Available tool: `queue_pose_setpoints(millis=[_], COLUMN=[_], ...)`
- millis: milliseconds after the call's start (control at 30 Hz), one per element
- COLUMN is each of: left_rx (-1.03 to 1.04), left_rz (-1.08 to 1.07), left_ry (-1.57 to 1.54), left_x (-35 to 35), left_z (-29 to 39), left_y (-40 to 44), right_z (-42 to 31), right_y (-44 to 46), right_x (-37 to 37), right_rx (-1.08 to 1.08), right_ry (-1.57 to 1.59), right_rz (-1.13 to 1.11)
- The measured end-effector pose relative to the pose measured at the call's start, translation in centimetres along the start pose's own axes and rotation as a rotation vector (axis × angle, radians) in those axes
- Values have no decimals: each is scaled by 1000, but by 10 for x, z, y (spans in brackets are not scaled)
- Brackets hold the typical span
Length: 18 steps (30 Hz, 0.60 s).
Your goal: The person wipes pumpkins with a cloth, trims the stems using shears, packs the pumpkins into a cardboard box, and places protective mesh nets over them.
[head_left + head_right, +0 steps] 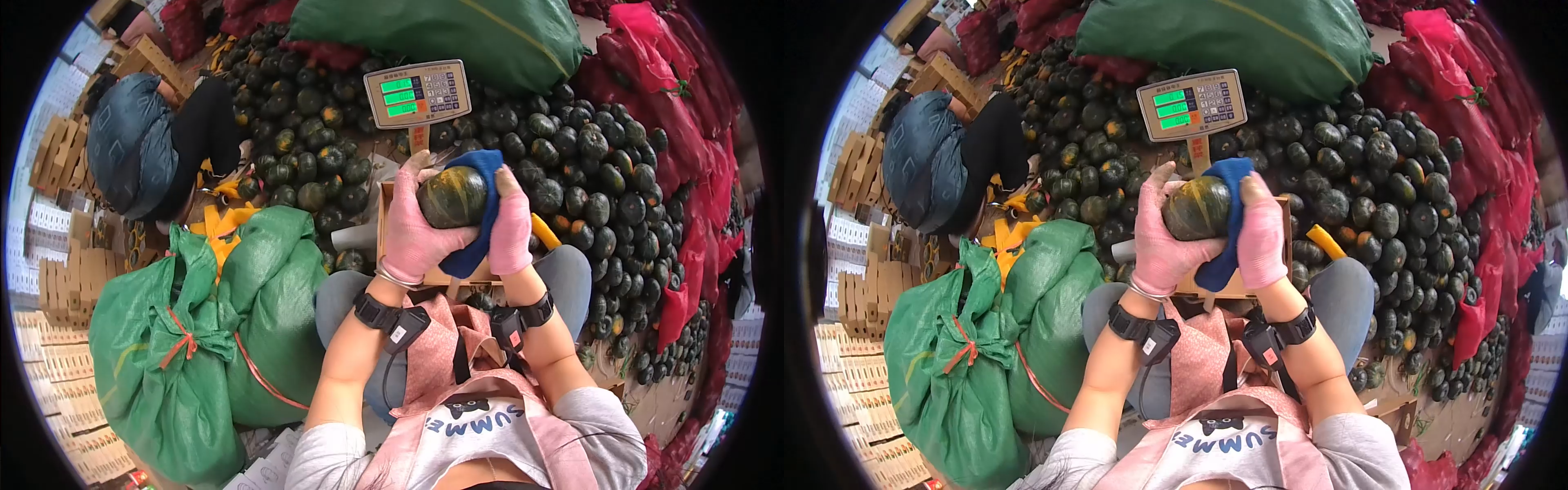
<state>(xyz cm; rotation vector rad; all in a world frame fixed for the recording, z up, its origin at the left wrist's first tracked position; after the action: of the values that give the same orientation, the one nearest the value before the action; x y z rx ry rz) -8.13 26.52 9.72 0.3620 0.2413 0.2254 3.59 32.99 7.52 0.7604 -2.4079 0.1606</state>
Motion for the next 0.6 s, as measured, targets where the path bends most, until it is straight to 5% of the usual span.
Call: queue_pose_setpoints(millis=[100,333,367,400,467,500,533,600], left_rx=[28,-37,19,56,83,97,15,-95], left_rz=[42,239,181,39,41,31,79,117], left_ry=[-213,-188,11,-377,-477,-306,-658,-821], left_x=[7,12,9,10,-3,-2,3,3], left_z=[-11,-4,-3,-7,-7,-18,-13,-20], left_y=[0,-5,-9,-11,-6,-3,-2,-4], right_z=[11,59,59,54,40,45,51,32], right_y=[-12,-24,-21,-18,-14,-13,-13,-23], right_x=[1,8,8,6,12,9,4,15], right_rx=[66,-66,-1,62,115,105,100,-144], right_ry=[265,427,478,527,594,408,218,-526], right_rz=[188,152,54,-46,-144,-63,14,-62])
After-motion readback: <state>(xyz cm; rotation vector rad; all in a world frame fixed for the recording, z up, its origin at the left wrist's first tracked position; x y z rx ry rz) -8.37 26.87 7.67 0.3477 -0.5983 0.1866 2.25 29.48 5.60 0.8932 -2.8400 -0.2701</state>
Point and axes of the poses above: each hand's wrist, its own y-axis towards the middle knuckle, its own x-axis out of the palm, z = x × y, the point moved 6 cm from there along y, towards the middle knuckle, and after that the axes turned 14 degrees about -z, right-handed, at the moved point
